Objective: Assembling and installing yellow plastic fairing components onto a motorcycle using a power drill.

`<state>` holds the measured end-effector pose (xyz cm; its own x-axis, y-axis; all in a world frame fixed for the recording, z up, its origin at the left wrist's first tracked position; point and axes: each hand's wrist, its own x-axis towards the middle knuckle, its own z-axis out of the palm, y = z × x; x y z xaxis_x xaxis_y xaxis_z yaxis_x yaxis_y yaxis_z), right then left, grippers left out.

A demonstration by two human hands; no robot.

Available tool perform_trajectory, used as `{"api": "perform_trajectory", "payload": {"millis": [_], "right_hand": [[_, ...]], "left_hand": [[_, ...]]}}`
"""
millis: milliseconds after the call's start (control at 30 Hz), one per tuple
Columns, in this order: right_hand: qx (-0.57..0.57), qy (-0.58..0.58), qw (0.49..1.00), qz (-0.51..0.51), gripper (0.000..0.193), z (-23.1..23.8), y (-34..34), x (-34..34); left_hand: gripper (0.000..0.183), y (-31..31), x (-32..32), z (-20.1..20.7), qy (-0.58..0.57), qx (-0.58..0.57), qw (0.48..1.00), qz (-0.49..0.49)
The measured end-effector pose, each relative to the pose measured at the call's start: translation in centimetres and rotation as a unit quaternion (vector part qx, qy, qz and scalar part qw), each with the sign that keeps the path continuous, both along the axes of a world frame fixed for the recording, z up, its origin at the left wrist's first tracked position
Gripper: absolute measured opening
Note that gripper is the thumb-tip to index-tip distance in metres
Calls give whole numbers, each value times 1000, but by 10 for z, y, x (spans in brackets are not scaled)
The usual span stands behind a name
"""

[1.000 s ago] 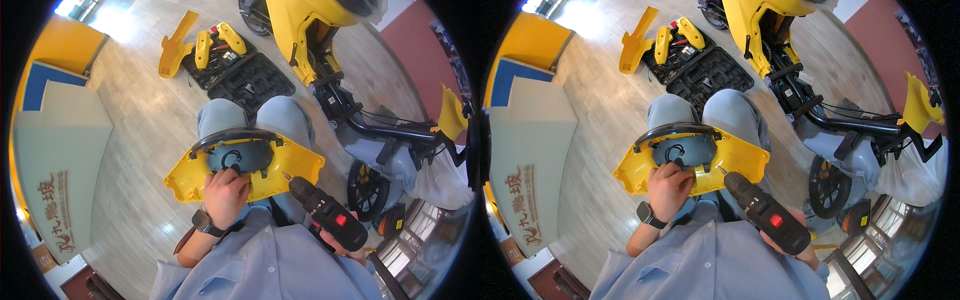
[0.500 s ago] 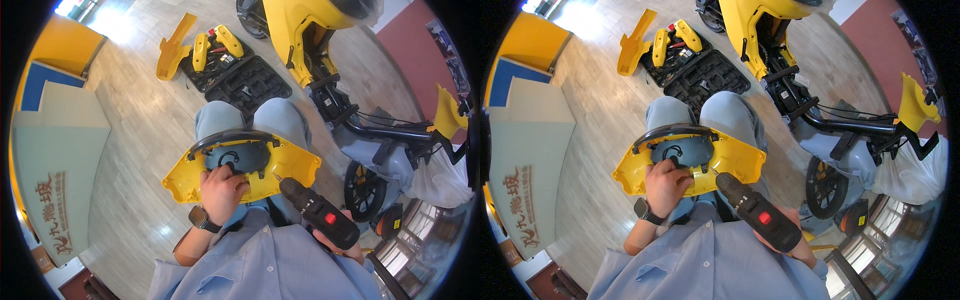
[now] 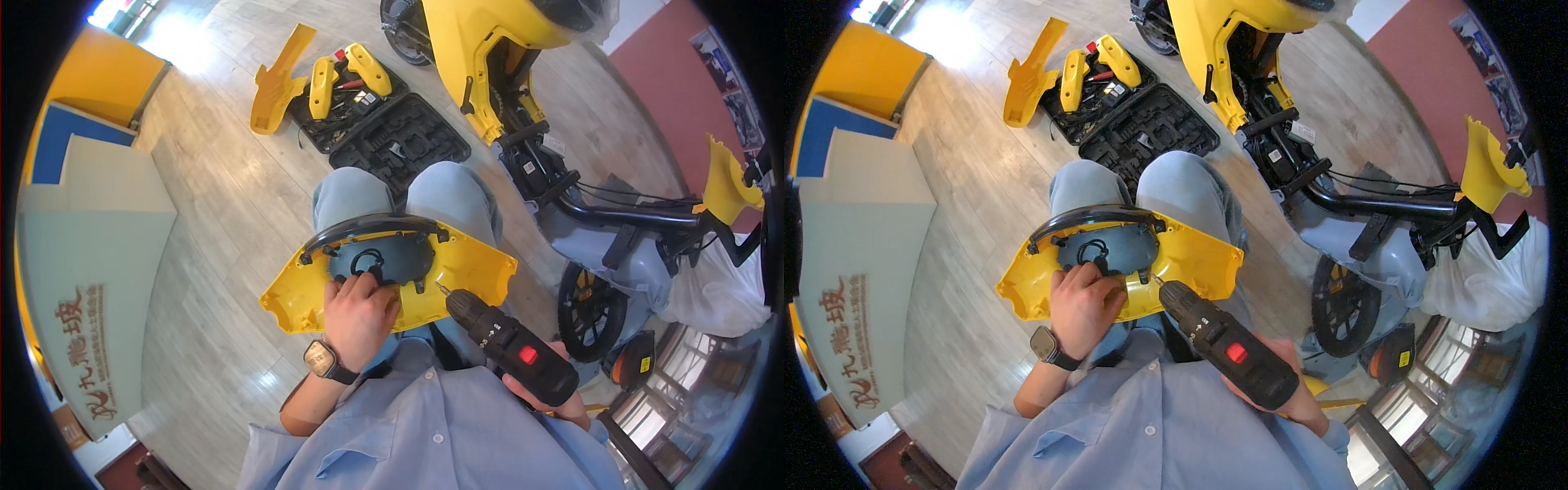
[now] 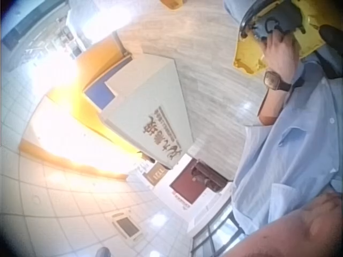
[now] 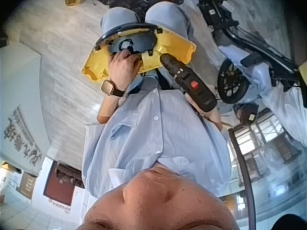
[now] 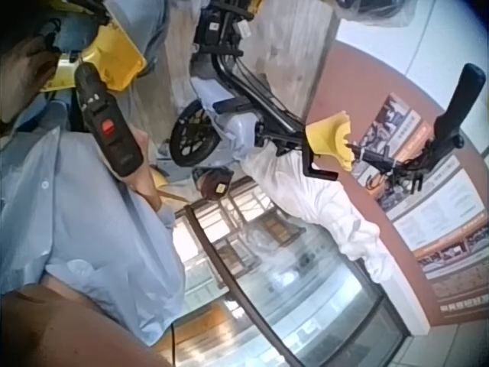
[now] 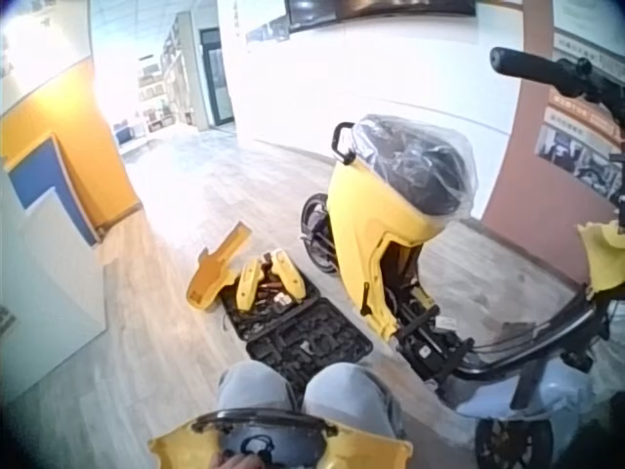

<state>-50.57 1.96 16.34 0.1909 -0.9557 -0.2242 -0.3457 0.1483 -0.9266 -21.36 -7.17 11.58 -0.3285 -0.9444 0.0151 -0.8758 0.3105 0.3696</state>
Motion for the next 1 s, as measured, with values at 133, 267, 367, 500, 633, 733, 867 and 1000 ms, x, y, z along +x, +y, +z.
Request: {"api": "perform_trajectory", "payload": {"millis": [133, 267, 367, 500, 633, 733, 867, 1000], "right_hand": [[20, -22, 1000, -6, 38, -3, 2, 1], [148, -39, 988, -23, 38, 9, 1, 0], [-20, 40, 998, 43, 38, 13, -11, 3], [16, 4, 999, 38, 47, 9, -6, 4], [34, 5, 999, 39, 38, 10, -12, 3], [16, 6, 999, 41, 39, 6, -11, 6], [27, 34, 997, 56, 39, 2, -7, 2], [-38, 40, 998, 28, 39, 8, -8, 7]], "left_hand": [[9, 2, 2, -4, -7, -14, 1000, -11], [9, 1, 6, -2, 0, -19, 1000, -23], [10, 2, 11, 6, 84, -9, 996, -16], [17, 6, 16, 21, 218, 74, 971, 67], [30, -8, 10, 20, 52, -14, 998, -27], [33, -5, 8, 12, -31, -21, 998, -42], [30, -11, 1, 8, -44, -30, 998, -29], [25, -11, 2, 9, -53, -26, 998, -39]]}}
